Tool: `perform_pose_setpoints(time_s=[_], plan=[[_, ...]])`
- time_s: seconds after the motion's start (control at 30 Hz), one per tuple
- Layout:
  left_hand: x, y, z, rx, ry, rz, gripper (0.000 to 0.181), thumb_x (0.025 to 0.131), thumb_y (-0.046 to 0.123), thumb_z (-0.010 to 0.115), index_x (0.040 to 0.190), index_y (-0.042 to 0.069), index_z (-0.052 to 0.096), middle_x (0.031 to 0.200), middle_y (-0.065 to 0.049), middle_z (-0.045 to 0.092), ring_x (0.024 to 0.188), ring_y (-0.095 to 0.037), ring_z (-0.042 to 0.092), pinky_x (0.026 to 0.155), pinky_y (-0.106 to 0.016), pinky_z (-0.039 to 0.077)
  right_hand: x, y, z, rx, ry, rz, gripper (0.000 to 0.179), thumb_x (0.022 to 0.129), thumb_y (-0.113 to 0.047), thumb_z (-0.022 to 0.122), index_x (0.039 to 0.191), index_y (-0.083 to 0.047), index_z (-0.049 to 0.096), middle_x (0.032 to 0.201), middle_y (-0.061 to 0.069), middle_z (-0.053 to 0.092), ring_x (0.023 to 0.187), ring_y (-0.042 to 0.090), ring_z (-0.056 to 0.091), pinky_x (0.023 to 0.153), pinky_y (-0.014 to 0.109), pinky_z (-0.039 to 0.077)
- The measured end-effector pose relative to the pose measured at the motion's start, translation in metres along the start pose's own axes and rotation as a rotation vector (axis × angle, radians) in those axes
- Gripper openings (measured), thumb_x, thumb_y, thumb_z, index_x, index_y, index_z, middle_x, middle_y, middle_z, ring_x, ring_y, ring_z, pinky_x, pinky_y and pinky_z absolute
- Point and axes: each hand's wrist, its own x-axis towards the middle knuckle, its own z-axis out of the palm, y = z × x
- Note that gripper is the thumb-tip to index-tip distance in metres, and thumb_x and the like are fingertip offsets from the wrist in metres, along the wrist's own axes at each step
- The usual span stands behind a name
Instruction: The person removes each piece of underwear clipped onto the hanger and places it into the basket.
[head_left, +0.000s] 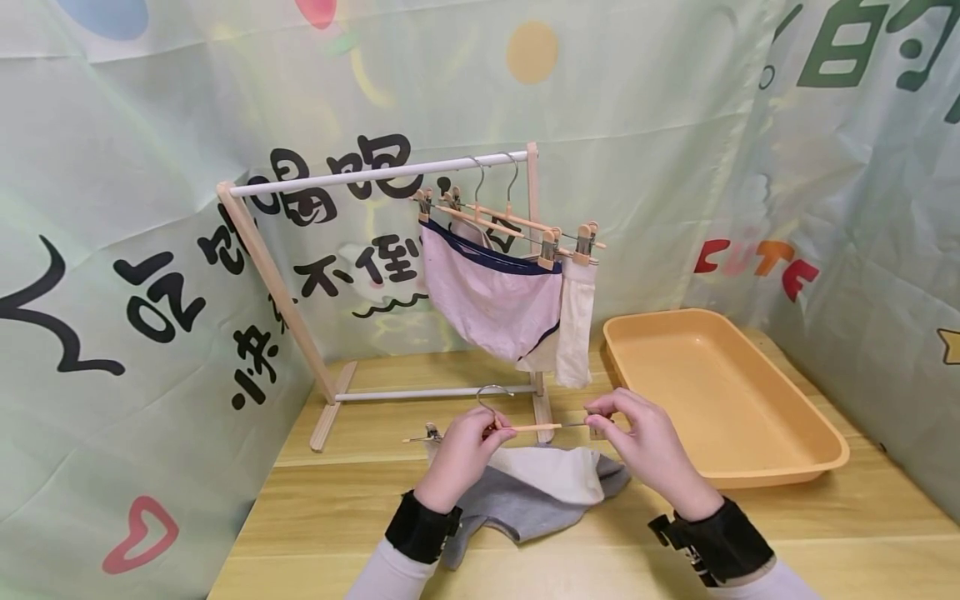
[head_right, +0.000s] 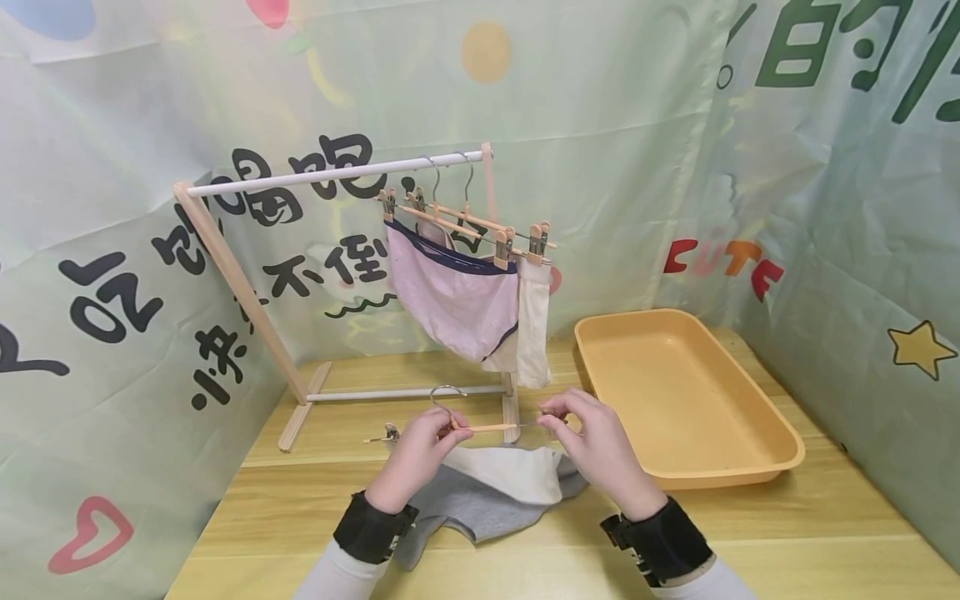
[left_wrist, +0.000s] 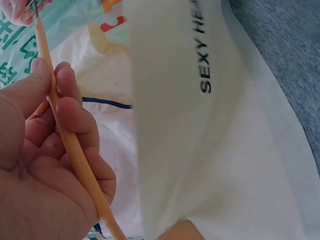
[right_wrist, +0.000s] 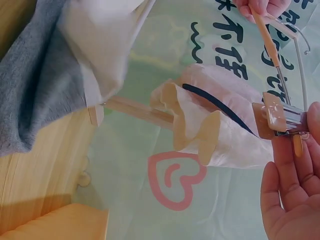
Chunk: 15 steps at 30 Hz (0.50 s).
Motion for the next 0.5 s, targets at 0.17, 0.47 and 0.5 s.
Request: perform_pose_setpoints(time_s=[0.17, 0.47, 0.5], plan=[[0.0002, 0.0016, -0.0007, 0.003, -0.005, -0.011, 0.012, 0.09, 0.028, 0.062, 0.085, 0.018, 0.065, 0.083, 0.003, 0.063, 0.069, -0.009, 0.05, 0.06, -0.026, 0.046, -0.0003, 0.0007, 0.0003, 0.009, 0.0, 0.005, 0.014, 0.08, -0.009, 0.074, 0.089, -0.018, 0.067, 0.079, -0.008, 0.065, 0.069, 0.002, 0.058, 0.059, 0.026, 0.052], [0.0007, 0.0009, -0.0005, 0.005, 0.004, -0.013, 0.011, 0.09, 0.028, 0.063, 0.085, 0.018, 0.064, 0.082, 0.003, 0.062, 0.066, -0.01, 0.047, 0.058, -0.026, 0.043, 0.0002, 0.0, 0.0004, 0.009, -0.023, 0.021, 0.016, 0.08, -0.011, 0.074, 0.093, -0.017, 0.068, 0.081, -0.008, 0.063, 0.073, 0.004, 0.058, 0.061, 0.027, 0.052], [0.0007, 0.0007, -0.0005, 0.004, 0.006, -0.012, 0.011, 0.089, 0.028, 0.063, 0.085, 0.018, 0.064, 0.081, 0.003, 0.062, 0.066, -0.01, 0.047, 0.058, -0.026, 0.042, 0.0004, -0.0005, 0.0006, 0.008, -0.028, 0.027, 0.016, 0.081, -0.011, 0.074, 0.095, -0.017, 0.067, 0.082, -0.008, 0.063, 0.073, 0.004, 0.057, 0.062, 0.028, 0.051]])
